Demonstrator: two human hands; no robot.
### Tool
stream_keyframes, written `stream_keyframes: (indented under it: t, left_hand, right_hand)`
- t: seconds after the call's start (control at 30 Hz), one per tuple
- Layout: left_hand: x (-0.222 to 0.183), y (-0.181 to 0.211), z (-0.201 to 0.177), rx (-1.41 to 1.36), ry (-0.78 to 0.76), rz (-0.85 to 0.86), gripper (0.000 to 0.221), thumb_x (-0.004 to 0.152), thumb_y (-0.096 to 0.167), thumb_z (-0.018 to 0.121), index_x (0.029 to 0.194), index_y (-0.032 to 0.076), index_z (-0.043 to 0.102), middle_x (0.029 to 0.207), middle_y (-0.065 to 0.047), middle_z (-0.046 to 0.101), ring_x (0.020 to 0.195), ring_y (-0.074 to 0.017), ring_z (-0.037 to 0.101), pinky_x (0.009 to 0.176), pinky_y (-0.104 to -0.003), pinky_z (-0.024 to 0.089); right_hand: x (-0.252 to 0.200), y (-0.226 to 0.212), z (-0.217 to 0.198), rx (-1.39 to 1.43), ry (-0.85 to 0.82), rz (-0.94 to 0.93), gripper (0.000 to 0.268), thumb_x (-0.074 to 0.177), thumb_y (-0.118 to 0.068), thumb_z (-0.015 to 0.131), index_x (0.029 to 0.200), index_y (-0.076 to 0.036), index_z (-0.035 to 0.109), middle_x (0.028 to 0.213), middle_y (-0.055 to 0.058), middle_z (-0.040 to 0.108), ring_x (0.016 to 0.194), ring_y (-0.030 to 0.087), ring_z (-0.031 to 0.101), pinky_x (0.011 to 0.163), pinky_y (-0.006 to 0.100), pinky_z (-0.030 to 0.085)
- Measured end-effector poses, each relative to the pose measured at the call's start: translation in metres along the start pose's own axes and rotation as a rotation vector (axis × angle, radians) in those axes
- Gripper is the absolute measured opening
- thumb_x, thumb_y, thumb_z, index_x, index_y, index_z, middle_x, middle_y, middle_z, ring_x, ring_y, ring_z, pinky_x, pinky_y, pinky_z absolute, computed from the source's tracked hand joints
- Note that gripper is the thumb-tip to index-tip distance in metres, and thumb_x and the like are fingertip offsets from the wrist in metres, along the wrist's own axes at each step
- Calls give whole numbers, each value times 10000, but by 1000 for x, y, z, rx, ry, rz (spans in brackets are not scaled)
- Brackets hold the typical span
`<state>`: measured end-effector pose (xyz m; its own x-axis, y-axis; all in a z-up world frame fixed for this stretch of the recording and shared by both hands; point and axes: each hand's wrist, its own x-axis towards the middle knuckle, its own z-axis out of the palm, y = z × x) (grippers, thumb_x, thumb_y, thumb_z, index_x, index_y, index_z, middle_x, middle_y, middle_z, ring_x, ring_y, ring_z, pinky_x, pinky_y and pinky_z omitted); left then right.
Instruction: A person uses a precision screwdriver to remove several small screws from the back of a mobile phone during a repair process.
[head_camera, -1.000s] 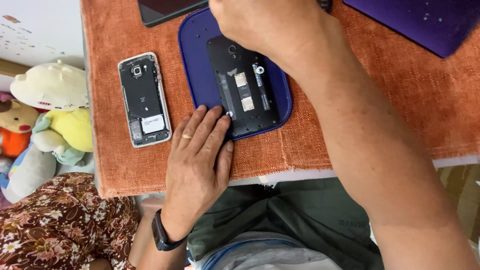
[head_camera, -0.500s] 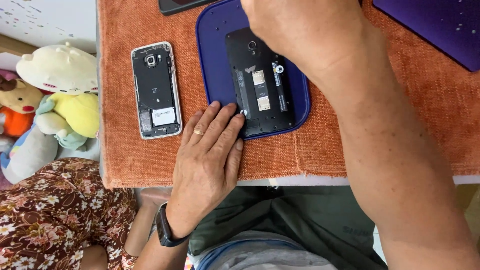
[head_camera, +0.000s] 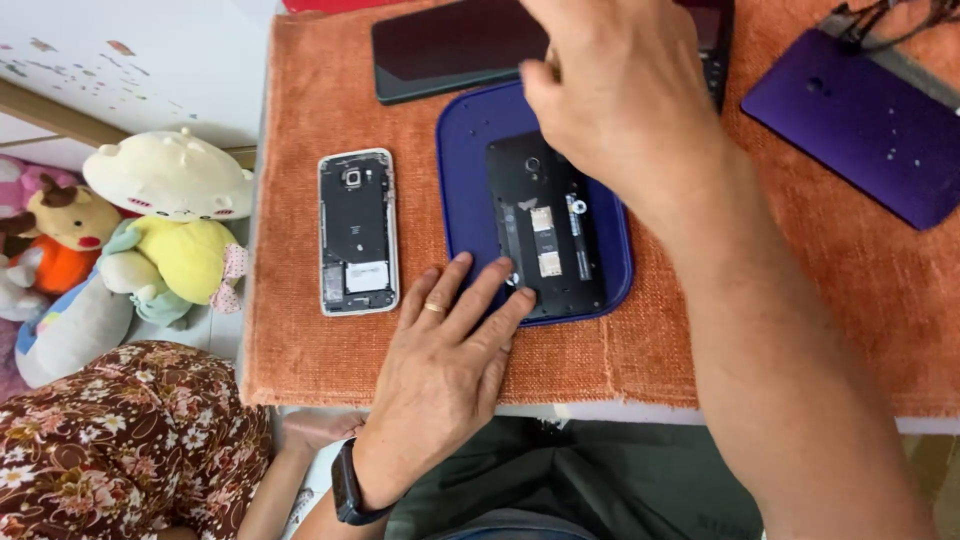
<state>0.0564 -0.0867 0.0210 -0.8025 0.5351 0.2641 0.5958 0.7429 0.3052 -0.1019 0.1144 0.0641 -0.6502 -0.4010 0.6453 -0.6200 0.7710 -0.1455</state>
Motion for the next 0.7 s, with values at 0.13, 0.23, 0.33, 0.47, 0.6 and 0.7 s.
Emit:
stream_keyframes:
  t: [0.13,0.23,0.33,0.47,0.6,0.7]
  left_hand:
    - [0,-1,0,-8,-8,14,408,1009,150,507,1401,99,604,1502,-155,556,1395,-463,489,1162,-589,329]
    - [0,-1,1,-21,15,11,375,1029,153,508,1383,91,615,1474,-159,574,1398,-460,489,1166,-591,335]
    - [-2,-2,4,-24,22,7,368,1021,144,526,1376,106,615,1497,-143,557,1415,-437,478,1174,-585,332]
    - [-3,-3,7,-24,22,-6,383,1022,169,544,1394,119,618,1504,-130,564,1429,-431,472,1169,-580,339]
    - [-3,-3,8,-19,25,5,382,1021,162,533,1389,111,617,1500,-137,563,1422,-433,479,1182,-580,329]
    - [-3,-3,8,-11,27,1,376,1021,170,532,1381,115,625,1494,-128,570,1415,-427,482,1170,-572,337]
  right_hand:
    - [3,-9,-15,235,-150,71,470,903,188,589,1340,46,688,742,191,714,609,310,690,589,457,533]
    - [-4,9,15,-75,-1,85,344,887,-103,778,1230,-111,749,613,131,659,616,404,673,517,541,488]
    - [6,1,-3,117,-146,157,540,881,-18,727,1404,-84,612,758,49,763,629,315,723,655,539,545]
    - [3,-3,-2,176,-183,170,553,877,132,611,1400,-48,608,617,103,673,587,342,684,636,531,554]
    - [4,-3,1,159,-91,173,420,917,51,648,1315,-81,640,631,63,649,535,255,650,560,449,542]
    - [9,-11,-10,388,-243,246,624,869,169,474,1440,-75,538,885,115,713,765,272,702,772,441,580]
